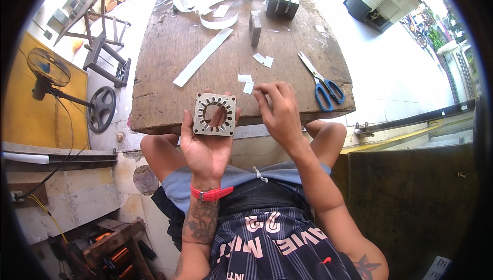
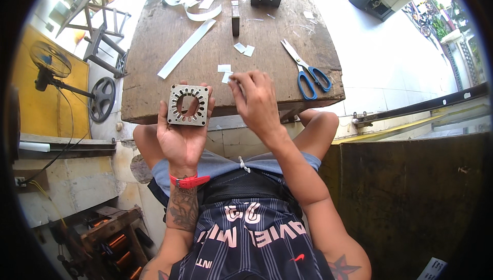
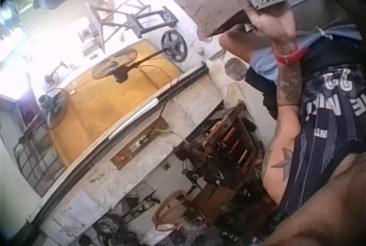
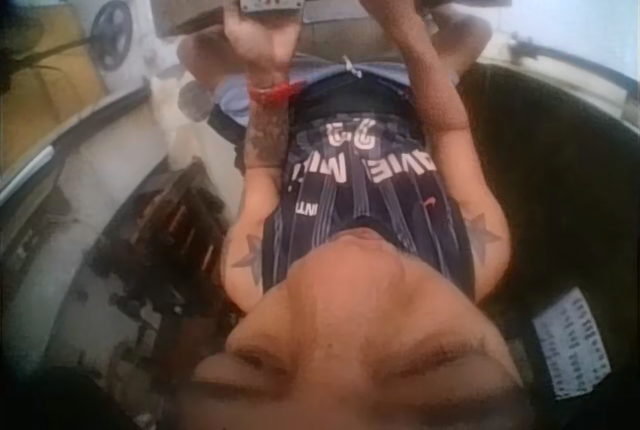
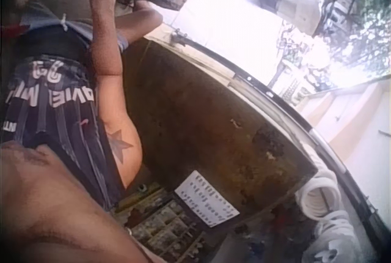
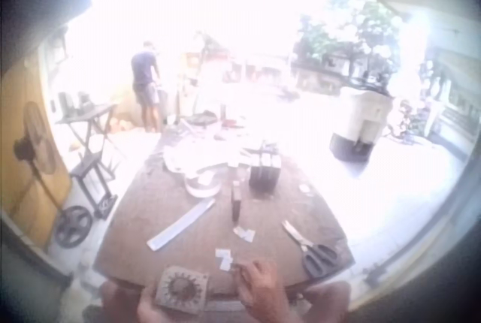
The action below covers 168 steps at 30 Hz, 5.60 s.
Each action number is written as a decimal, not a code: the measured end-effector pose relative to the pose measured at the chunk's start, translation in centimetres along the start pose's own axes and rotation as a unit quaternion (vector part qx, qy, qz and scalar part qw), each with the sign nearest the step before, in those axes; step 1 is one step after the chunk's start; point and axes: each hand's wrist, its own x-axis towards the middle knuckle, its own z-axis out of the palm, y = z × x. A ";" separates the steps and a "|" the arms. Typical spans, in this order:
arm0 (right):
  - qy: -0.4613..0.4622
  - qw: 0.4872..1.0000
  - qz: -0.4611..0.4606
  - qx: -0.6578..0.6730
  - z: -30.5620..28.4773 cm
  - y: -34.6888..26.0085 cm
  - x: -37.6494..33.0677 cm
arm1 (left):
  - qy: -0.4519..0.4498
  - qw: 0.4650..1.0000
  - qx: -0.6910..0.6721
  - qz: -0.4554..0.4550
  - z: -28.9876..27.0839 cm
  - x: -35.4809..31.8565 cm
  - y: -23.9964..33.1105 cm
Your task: The person cuts small rectangular pieces from a white strip using scissors and inserts them into the slots of a motor stator core. The person repeats this process, cutting and inserting pieces into the stator slots.
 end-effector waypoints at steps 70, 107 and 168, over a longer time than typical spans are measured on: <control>-0.064 0.981 -0.031 0.183 0.4 -4.9 -4.6 | -0.086 0.982 0.043 0.161 -1.5 -0.9 -1.6; -0.020 0.987 -0.074 0.141 -1.2 -3.6 -2.0 | -0.064 0.970 0.212 0.097 -0.4 -1.5 -1.0; -0.087 0.982 -0.137 0.101 -2.0 -2.5 -1.1 | -0.032 0.974 0.217 0.054 1.1 -1.2 -0.4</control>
